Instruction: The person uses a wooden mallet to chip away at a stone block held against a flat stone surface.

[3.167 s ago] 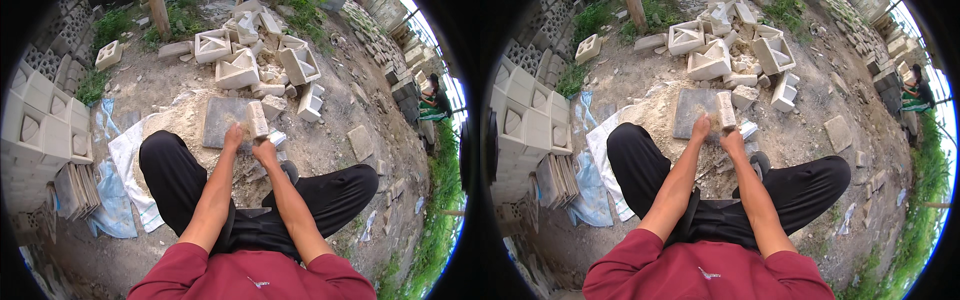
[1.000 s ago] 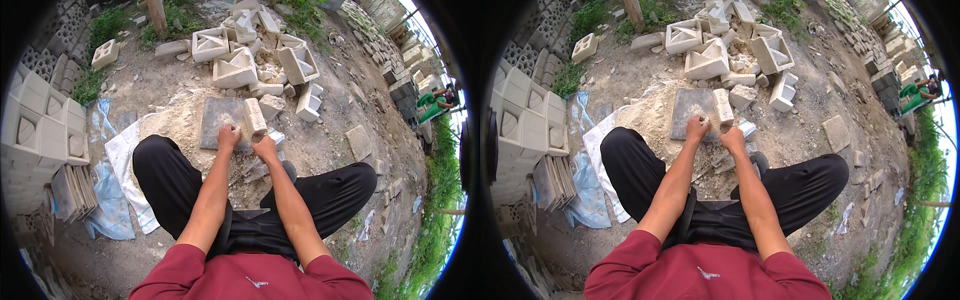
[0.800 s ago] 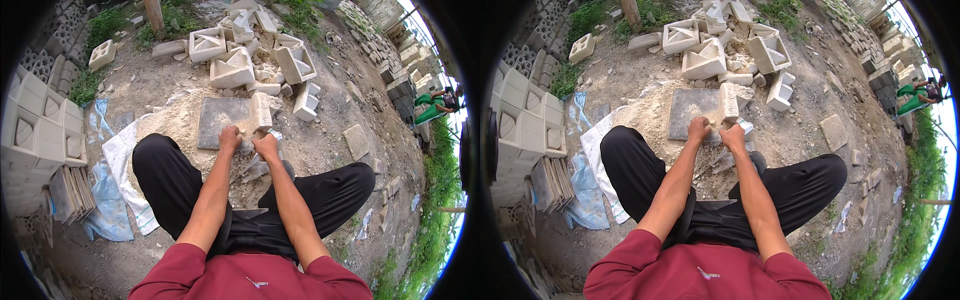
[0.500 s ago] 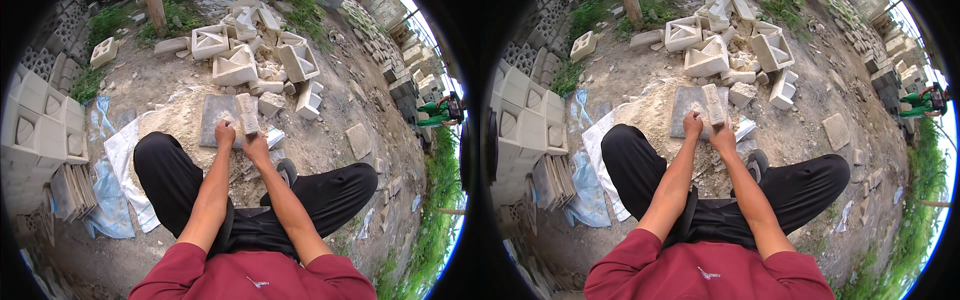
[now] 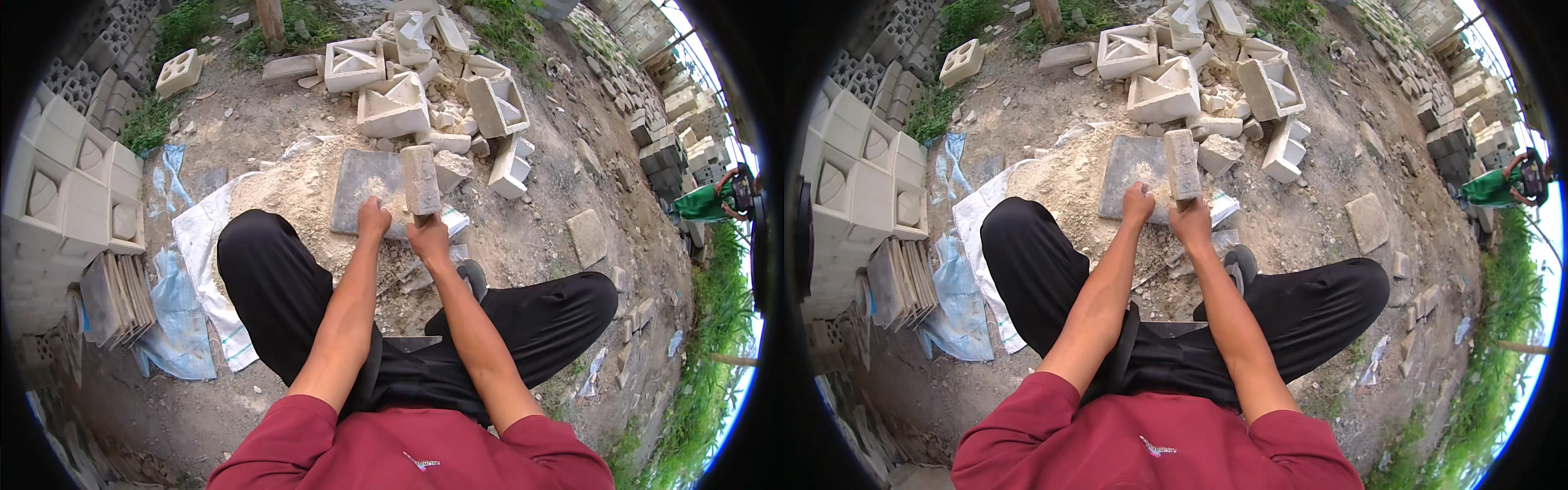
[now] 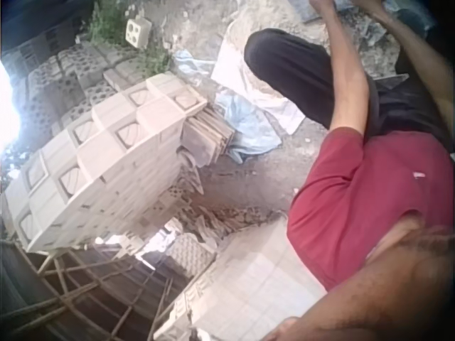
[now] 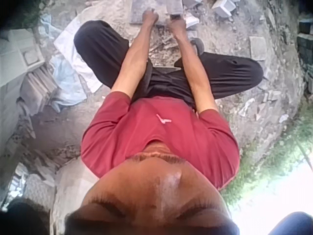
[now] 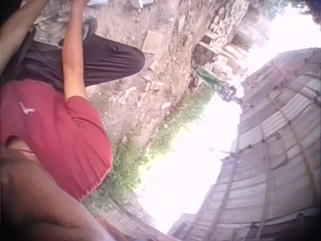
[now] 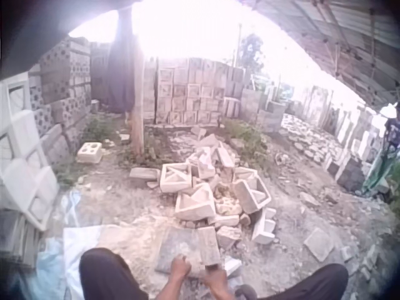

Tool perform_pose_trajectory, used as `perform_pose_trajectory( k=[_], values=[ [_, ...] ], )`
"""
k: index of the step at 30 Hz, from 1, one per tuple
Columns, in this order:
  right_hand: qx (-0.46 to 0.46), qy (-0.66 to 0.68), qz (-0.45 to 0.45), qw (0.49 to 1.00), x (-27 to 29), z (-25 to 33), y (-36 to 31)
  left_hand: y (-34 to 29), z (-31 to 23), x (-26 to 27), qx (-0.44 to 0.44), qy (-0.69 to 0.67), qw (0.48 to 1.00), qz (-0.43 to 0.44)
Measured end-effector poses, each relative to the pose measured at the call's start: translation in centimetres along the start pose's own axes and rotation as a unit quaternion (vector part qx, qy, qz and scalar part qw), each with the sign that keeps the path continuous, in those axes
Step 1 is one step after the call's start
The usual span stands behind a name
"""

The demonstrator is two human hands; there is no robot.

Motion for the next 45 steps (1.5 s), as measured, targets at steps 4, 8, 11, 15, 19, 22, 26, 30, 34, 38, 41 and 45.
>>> perform_pose_trajectory(
  k=[4, 8, 11, 15, 19, 22, 26, 30, 34, 38, 41, 45],
  values=[
    [-0.143, -0.097, 0.170, 0.970, -0.2, -4.3, 0.6, -0.6, -1.0, -0.6, 0.006, -0.008, 0.999, 0.053],
    [-0.098, -0.097, 0.183, 0.974, 0.4, -1.5, 1.5, -0.4, -0.2, 0.2, -0.005, 0.010, 0.999, 0.033],
    [0.004, 0.027, 0.006, 1.000, 0.1, 1.3, 1.3, -0.6, 0.2, 0.2, -0.017, 0.008, 1.000, 0.020],
    [-0.042, -0.116, 0.083, 0.989, -1.0, -2.3, -1.0, -0.9, -0.9, -0.2, -0.014, 0.026, 0.998, 0.062],
    [-0.094, -0.128, 0.153, 0.975, -0.7, -3.7, -0.1, -1.0, -1.6, -0.4, 0.010, 0.065, 0.992, 0.108],
    [-0.086, -0.082, 0.148, 0.982, -0.1, -1.2, 1.5, -0.6, -0.9, 0.1, 0.014, 0.065, 0.992, 0.110],
    [0.011, -0.003, 0.002, 1.000, -0.2, 1.1, 1.1, -1.2, -0.1, 0.1, -0.002, 0.056, 0.994, 0.098],
    [-0.029, -0.106, 0.055, 0.992, -1.3, -2.9, -1.5, -1.2, -1.1, -0.1, 0.006, 0.053, 0.990, 0.128],
    [-0.076, -0.127, 0.165, 0.975, 0.0, -1.4, 0.3, -1.6, -1.5, 0.2, 0.050, 0.096, 0.978, 0.179],
    [-0.056, -0.048, 0.115, 0.991, 1.1, 0.9, 1.4, -1.4, -0.9, 0.2, 0.037, 0.104, 0.981, 0.159],
    [0.024, 0.023, -0.022, 0.999, 0.4, 2.6, 0.7, -1.5, -0.5, -0.1, 0.020, 0.101, 0.984, 0.142],
    [-0.063, -0.145, 0.093, 0.983, -0.9, -3.9, -2.2, -2.7, -2.5, -0.7, 0.013, 0.134, 0.969, 0.206]
  ],
)
Point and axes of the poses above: each hand's wrist, its own y-axis towards the middle knuckle, its own x-axis out of the back of the hand, z = x × y, the point moved 5 cm from there along y, towards the middle knuckle, and after that the axes turned 11 degrees about x, right-handed, at the moved point
